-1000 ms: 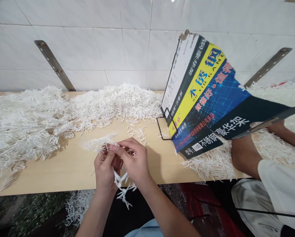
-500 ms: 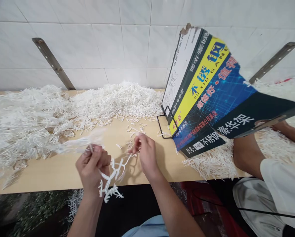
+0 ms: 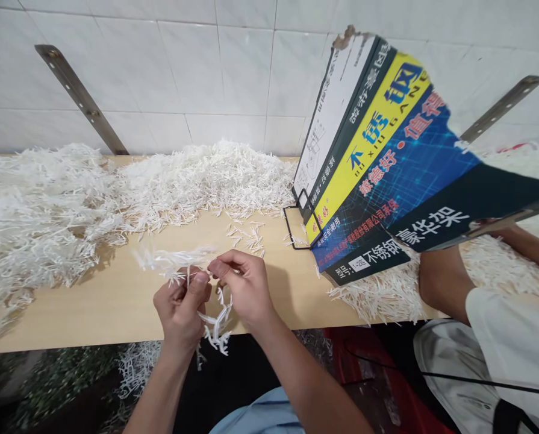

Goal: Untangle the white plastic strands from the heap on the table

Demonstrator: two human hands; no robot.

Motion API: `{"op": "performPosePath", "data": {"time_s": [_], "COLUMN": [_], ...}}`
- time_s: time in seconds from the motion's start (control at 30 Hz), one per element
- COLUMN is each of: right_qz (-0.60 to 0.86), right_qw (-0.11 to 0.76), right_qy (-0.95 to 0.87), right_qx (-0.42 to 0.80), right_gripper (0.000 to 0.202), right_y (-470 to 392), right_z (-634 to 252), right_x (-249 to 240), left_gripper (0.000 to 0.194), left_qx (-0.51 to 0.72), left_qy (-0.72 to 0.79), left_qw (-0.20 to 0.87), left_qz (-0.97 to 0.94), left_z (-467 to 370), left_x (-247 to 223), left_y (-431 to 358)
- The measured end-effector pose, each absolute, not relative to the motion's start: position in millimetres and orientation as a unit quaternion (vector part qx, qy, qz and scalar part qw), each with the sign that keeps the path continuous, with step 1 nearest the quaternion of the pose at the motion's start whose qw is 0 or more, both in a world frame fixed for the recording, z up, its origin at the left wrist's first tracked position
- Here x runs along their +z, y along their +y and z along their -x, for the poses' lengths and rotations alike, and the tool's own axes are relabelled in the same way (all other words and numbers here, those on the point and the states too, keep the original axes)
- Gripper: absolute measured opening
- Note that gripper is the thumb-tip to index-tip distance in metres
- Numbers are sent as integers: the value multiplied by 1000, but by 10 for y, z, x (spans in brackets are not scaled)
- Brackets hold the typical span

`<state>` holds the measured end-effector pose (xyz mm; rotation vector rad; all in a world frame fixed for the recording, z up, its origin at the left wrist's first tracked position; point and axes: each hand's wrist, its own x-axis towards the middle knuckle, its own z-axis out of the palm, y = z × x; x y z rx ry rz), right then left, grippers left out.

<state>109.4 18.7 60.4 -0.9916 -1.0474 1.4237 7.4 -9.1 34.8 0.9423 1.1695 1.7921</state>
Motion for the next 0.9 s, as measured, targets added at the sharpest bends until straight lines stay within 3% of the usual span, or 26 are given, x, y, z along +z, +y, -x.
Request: {"op": "performPosePath", "data": {"time_s": [0.1,0.17,0.27,0.4,0.57,0.67,0.77,0.83,0.9], "right_qz": [397,413,475,467,448,446,407,392,417], "right_qw": [615,645,611,537,478,505,534,558,571], "right_qy": [-223,-212,-407,-608,-620,-487,-292,-235,-292], "right_qx": [644,607,485,351,431,556,682,693,644], "right_gripper": [26,29,22,22,14,16,20,27,31], "right_y": [300,394,446,315,195,194,252,365,529], "right_z": [-1044,-1069,-1163,-1248,-1166,-1067,-993,-999,-1058], "right_x": [414,335,377,667,809,691,532,438,376], "left_gripper": [40,32,22,29,37,31,25,26,28], "left_qx": [761,784,754,663,602,588,614,654,687], "left_qy": [425,399,419,484,514,502,472,463,464], "left_qw": [351,347,372,417,345,317,358,391,417], "left_qz": [-342,-324,-343,-391,-505,-549,-522,-452,-373], "left_z": [-128,-101,1,100,156,173,139,104,82], "left_x": [516,594,552,339,331,401,392,341,287], "left_y": [-155,-175,-145,-63,-53,-73,-92,-101,-100]}}
